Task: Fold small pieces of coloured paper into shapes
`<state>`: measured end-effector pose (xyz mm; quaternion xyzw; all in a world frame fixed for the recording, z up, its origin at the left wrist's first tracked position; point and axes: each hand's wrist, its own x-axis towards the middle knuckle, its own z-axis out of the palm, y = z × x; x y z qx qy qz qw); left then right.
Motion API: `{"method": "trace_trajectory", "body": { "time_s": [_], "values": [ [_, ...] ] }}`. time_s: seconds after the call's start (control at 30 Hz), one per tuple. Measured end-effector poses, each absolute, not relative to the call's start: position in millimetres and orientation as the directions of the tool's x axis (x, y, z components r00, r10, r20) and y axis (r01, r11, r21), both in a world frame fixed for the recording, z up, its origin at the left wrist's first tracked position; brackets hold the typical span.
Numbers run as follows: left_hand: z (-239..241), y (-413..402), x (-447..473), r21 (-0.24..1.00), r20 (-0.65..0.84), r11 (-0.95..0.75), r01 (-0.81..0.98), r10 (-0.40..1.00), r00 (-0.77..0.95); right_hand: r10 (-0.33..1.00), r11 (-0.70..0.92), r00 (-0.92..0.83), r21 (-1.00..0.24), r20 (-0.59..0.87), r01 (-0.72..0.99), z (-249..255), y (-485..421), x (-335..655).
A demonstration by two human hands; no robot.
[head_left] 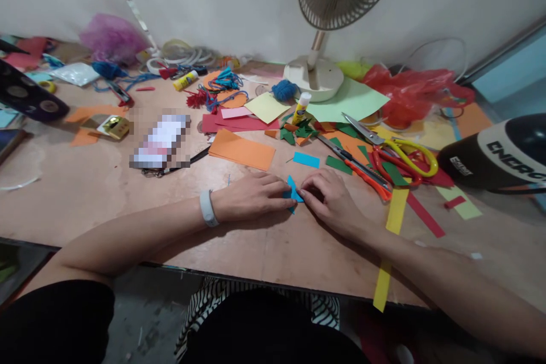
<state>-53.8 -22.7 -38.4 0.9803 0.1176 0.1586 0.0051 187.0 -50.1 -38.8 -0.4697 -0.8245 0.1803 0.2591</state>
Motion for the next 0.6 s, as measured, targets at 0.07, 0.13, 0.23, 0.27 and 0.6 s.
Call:
{"method": "trace_trajectory", "body": {
  "time_s": [0.07, 0.13, 0.23, 0.27, 0.6],
  "values": [
    [-38, -23, -54, 0.056, 0.311, -0.971, 0.231, 0.237, 0.921, 0.894, 0.428, -0.407, -0.631, 0.189, 0.647, -33, -48, 192],
    [-38, -23, -54, 0.069, 0.318, -0.971, 0.228, 0.239, 0.918, 0.907, 0.363, -0.408, -0.684, 0.104, 0.633, -27, -46, 197],
    [-38, -23, -54, 0.092, 0.326, -0.969, 0.228, 0.245, 0.913, 0.897, 0.326, -0.441, -0.689, 0.01, 0.648, -20, -44, 201],
    [-38, -23, -54, 0.093, 0.323, -0.969, 0.23, 0.247, 0.914, 0.891, 0.331, -0.453, -0.684, 0.0, 0.65, -19, -43, 201],
    [-36, -22, -53, 0.058, 0.308, -0.971, 0.232, 0.239, 0.921, 0.879, 0.27, -0.46, -0.662, -0.128, 0.7, -10, -33, 195]
  ]
}}
